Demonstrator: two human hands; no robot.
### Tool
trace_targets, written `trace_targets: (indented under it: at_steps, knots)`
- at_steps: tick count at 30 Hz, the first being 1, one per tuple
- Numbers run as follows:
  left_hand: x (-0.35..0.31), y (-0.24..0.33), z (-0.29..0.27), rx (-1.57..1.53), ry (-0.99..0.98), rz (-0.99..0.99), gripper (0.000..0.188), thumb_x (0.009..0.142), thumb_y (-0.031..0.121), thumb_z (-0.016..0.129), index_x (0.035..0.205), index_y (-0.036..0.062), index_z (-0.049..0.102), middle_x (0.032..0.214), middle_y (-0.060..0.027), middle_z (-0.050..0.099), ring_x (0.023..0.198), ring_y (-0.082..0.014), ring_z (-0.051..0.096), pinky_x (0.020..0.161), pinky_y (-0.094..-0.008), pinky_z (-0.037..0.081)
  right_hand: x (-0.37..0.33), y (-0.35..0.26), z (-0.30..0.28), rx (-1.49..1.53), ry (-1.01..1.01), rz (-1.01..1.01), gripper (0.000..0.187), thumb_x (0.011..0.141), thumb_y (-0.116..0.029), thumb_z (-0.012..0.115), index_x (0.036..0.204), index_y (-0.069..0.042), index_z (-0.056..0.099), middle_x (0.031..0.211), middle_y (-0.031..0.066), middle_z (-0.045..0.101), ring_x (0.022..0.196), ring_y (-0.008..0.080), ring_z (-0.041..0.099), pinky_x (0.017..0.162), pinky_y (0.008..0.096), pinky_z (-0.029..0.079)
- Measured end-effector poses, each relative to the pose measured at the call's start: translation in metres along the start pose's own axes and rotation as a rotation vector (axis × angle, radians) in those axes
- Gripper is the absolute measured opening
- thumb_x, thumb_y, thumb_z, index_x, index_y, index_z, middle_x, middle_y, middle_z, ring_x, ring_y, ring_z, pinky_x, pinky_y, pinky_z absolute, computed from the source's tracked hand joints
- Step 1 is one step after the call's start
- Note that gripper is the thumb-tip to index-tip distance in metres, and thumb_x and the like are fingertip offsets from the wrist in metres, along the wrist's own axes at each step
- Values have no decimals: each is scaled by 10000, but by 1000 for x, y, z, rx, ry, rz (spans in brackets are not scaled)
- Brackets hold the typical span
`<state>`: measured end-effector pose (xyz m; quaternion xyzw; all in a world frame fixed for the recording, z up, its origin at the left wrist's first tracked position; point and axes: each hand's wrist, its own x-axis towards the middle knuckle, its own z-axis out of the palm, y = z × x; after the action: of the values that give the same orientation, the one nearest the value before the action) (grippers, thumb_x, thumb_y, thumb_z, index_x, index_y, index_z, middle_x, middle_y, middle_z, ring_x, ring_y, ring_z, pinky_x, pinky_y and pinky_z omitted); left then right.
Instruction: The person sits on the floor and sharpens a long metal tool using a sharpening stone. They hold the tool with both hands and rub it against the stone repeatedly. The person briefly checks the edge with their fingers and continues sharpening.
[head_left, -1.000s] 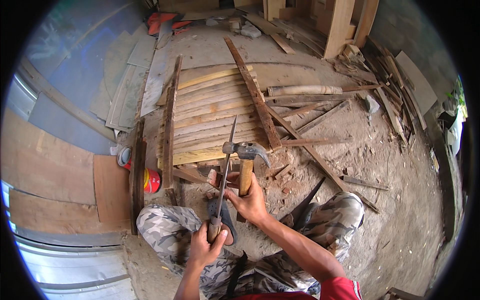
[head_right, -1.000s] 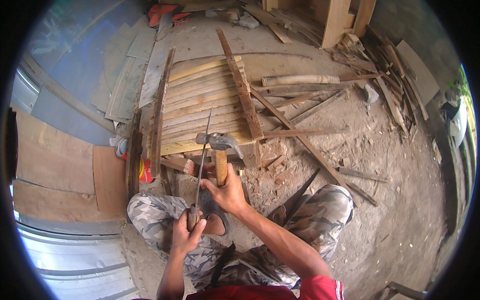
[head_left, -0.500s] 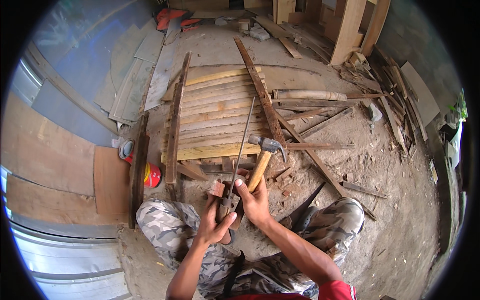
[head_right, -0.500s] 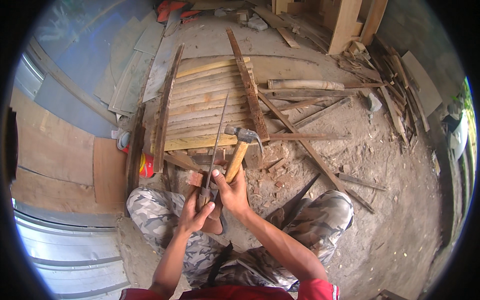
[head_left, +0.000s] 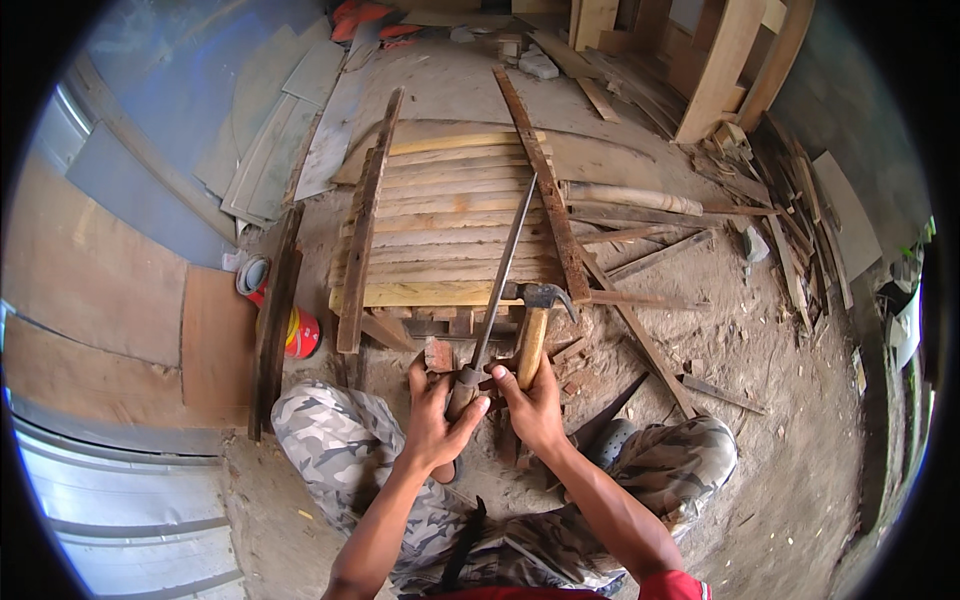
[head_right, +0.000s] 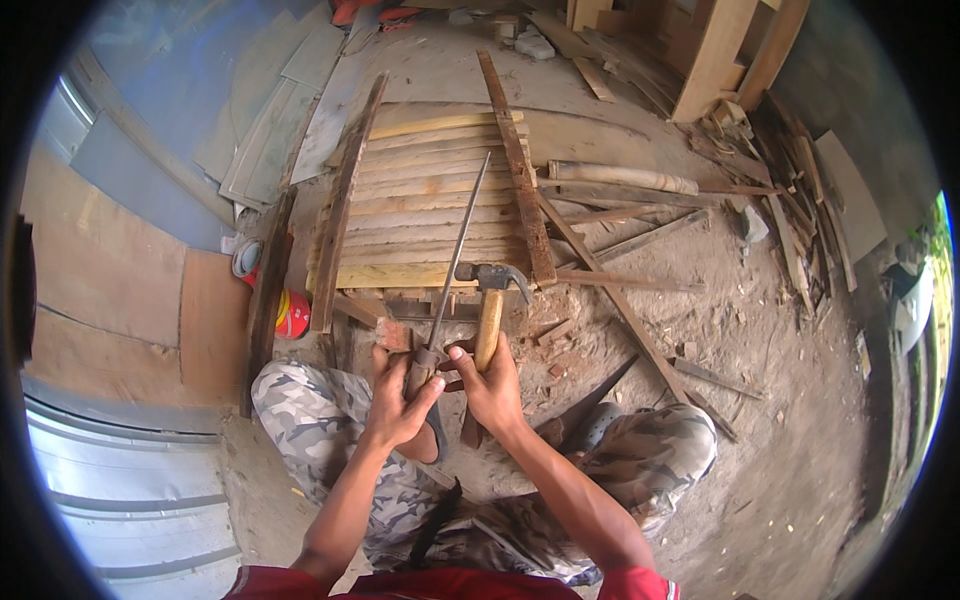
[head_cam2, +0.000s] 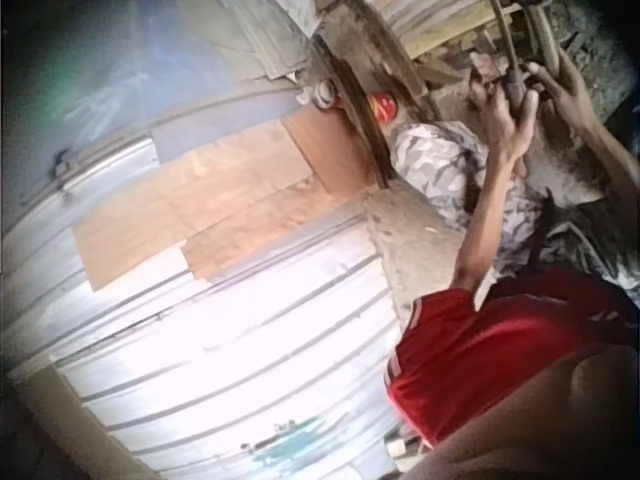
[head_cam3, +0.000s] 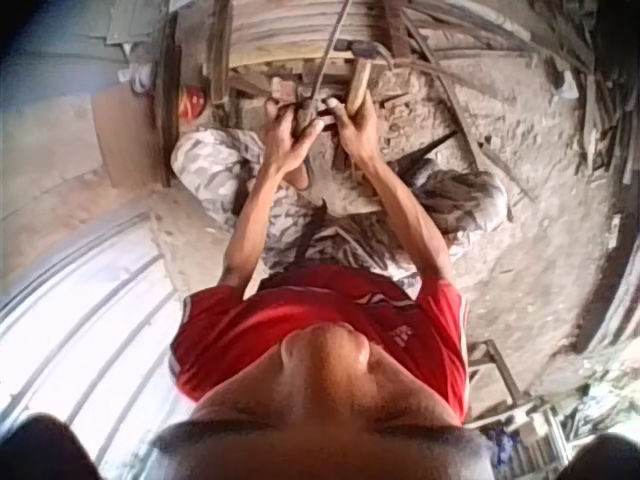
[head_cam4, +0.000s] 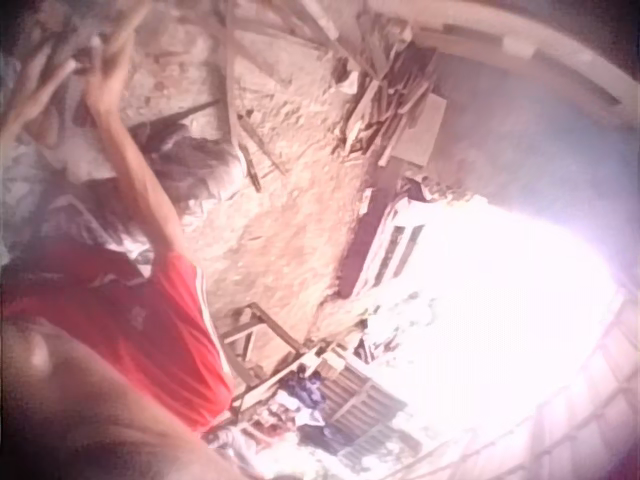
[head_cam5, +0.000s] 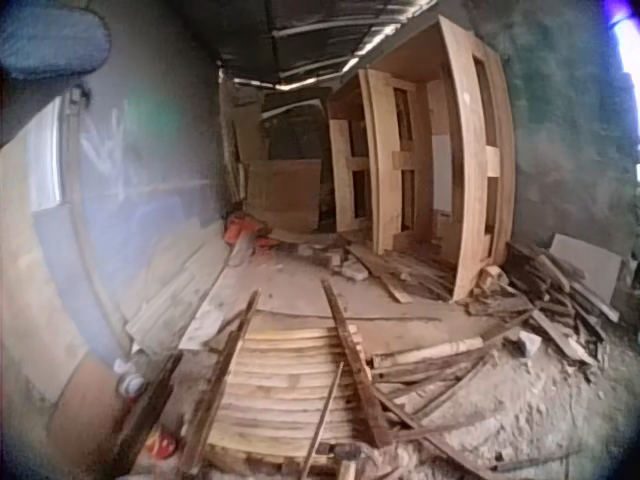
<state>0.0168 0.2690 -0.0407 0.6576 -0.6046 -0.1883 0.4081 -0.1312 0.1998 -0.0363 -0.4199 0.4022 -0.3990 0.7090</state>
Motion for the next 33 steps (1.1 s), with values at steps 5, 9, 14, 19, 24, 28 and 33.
trace_targets:
  at_steps: [5,9,14,19,24,28,33]
  knots:
    - [0,4,1,-132,-33,-15,417,876,264,708,1166,-16,600,1294,-251,375,1195,-395,449,1019,-474,389,2,25,-14,-102,-117,-91,417,927,-43,674,1236,-1,397,1254,160,565,1132,207,588,962,338,524]
    - [-3,-1,1,-165,-69,-45,404,891,266,693,1173,-7,596,1298,-248,374,1188,-392,453,1023,-471,383,6,34,-4,-32,-205,-93,557,861,84,673,1289,-27,334,1431,196,474,1252,227,515,1012,369,495]
    - [0,16,2,-176,62,41,310,877,237,657,1095,16,651,1163,-197,492,1130,-340,450,988,-444,379,17,49,2,53,-150,-81,505,875,89,630,1285,-25,357,1360,193,529,1222,236,538,999,374,493]
    - [-6,-7,-1,-164,-15,-48,375,882,275,687,1127,-1,621,1261,-233,402,1190,-367,428,1018,-465,370,11,67,-13,-220,66,4,361,935,-45,649,1224,-32,433,1008,101,631,819,196,645,711,345,541]
    - [-7,-10,-3,-121,-9,-125,416,873,294,715,1127,-16,602,1283,-221,350,1231,-369,387,1038,-475,361,4,114,-65,-869,49,61,418,899,-399,668,1084,-33,588,867,253,640,803,420,663,704,466,516]
    - [-6,-3,1,-131,28,-146,435,870,308,728,1129,-16,596,1256,-204,353,1226,-355,360,1047,-466,341,0,169,-110,-1045,40,119,367,852,-331,696,1032,-17,634,829,228,670,789,402,669,705,469,511]
    - [-9,-5,5,-126,51,-128,413,875,284,734,1124,-14,596,1275,-197,320,1174,-327,351,1017,-459,338,4,204,-153,-1231,53,480,376,818,-277,617,1119,-54,656,945,267,687,929,421,671,832,478,529]
